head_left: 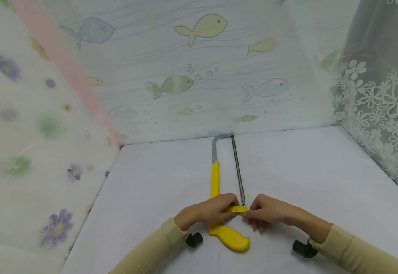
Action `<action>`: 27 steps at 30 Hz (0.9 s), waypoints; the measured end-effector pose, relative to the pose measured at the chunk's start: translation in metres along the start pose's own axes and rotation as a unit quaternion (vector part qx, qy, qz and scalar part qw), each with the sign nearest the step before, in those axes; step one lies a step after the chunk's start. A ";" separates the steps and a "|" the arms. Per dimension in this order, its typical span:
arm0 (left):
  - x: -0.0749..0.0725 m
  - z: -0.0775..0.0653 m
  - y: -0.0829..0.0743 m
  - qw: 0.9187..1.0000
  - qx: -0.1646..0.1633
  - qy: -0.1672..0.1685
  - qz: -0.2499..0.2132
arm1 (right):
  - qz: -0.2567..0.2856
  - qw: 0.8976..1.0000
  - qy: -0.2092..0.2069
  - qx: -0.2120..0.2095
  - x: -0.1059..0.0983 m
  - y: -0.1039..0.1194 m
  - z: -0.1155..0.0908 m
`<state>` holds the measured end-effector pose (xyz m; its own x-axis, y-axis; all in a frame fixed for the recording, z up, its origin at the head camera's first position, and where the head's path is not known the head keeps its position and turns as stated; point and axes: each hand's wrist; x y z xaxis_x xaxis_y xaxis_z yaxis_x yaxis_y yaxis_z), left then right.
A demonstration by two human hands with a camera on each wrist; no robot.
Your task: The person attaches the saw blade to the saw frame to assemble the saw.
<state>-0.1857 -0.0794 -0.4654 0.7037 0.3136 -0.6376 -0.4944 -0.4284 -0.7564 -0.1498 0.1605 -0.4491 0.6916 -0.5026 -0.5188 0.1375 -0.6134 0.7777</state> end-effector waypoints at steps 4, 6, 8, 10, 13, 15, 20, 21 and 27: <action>0.000 0.000 0.001 1.000 -0.004 0.000 -0.003 | -0.002 1.000 0.001 0.000 -0.004 -0.002 -0.003; 0.001 0.001 0.001 1.000 -0.005 -0.001 -0.002 | -0.002 1.000 0.001 -0.003 -0.005 -0.004 -0.004; 0.001 0.000 0.001 1.000 -0.004 -0.001 0.001 | -0.001 1.000 0.001 -0.009 -0.006 -0.006 -0.004; 0.000 0.001 0.001 1.000 -0.003 -0.001 0.002 | -0.002 1.000 0.001 -0.017 -0.006 -0.007 -0.005; 0.000 0.000 0.001 1.000 0.000 0.000 0.001 | -0.001 1.000 0.003 -0.031 -0.007 -0.007 -0.006; 0.000 0.000 0.001 1.000 0.002 0.000 -0.001 | -0.001 0.999 0.005 -0.040 -0.007 -0.006 -0.006; 0.000 0.000 0.000 1.000 0.008 -0.002 0.000 | 0.003 0.999 0.007 -0.050 -0.005 -0.002 -0.005; 0.000 0.000 0.000 1.000 0.009 -0.002 0.001 | 0.002 0.999 0.007 -0.048 -0.004 -0.002 -0.005; 0.000 0.000 -0.001 1.000 0.006 0.001 0.000 | 0.007 0.999 0.013 -0.036 -0.003 0.002 -0.004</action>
<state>-0.1855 -0.0789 -0.4642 0.7044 0.3123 -0.6374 -0.5004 -0.4183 -0.7580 -0.1486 0.1631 -0.4451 0.7121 -0.4947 -0.4982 0.1766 -0.5605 0.8091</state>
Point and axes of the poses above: each hand's wrist, its own z-axis towards the middle knuckle, its own x-axis out of the palm, y = z × x, and after that the axes turned 13 degrees about -z, right-handed
